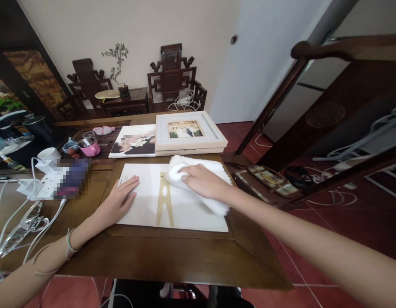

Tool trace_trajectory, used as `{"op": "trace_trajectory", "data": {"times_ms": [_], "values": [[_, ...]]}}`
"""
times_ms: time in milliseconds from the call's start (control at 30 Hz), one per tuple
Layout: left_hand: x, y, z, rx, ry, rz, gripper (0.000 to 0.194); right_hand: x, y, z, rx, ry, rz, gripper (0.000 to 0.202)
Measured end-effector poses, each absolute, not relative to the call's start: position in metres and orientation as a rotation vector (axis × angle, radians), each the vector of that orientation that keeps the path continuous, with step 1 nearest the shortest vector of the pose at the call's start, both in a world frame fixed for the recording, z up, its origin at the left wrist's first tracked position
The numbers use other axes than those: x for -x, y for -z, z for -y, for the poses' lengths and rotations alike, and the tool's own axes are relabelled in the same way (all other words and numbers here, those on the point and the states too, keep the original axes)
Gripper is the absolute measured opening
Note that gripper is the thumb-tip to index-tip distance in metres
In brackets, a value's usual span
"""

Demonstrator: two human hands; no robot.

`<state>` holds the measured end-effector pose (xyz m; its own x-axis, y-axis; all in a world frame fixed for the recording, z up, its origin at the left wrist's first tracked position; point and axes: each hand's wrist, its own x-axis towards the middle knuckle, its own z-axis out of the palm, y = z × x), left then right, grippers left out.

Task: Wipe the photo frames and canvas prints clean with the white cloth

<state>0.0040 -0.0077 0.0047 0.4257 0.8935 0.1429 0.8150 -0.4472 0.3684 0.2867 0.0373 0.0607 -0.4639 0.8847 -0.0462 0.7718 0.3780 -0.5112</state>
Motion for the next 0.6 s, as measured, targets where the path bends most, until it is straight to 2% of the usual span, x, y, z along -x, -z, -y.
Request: {"op": "trace_trajectory", "data": {"times_ms": [200, 400, 533, 600], "values": [[-0.001, -0.004, 0.002, -2.407, -0.547, -1.444, 0.042, -0.206, -0.057, -0.03, 1.262, -0.738, 2.546, 0.029], [0.008, 0.006, -0.004, -2.389, -0.734, -1.59, 0.047, -0.232, -0.068, 0.046, 0.743, -0.894, 2.774, 0.03], [0.01, 0.006, -0.002, -2.341, -0.745, -1.853, 0.054, -0.291, -0.062, 0.065, 0.922, -0.906, 2.716, 0.034], [0.009, 0.004, -0.002, -2.275, -0.734, -1.902, 0.055, -0.319, -0.046, 0.058, 1.16, -0.733, 2.595, 0.032]]}}
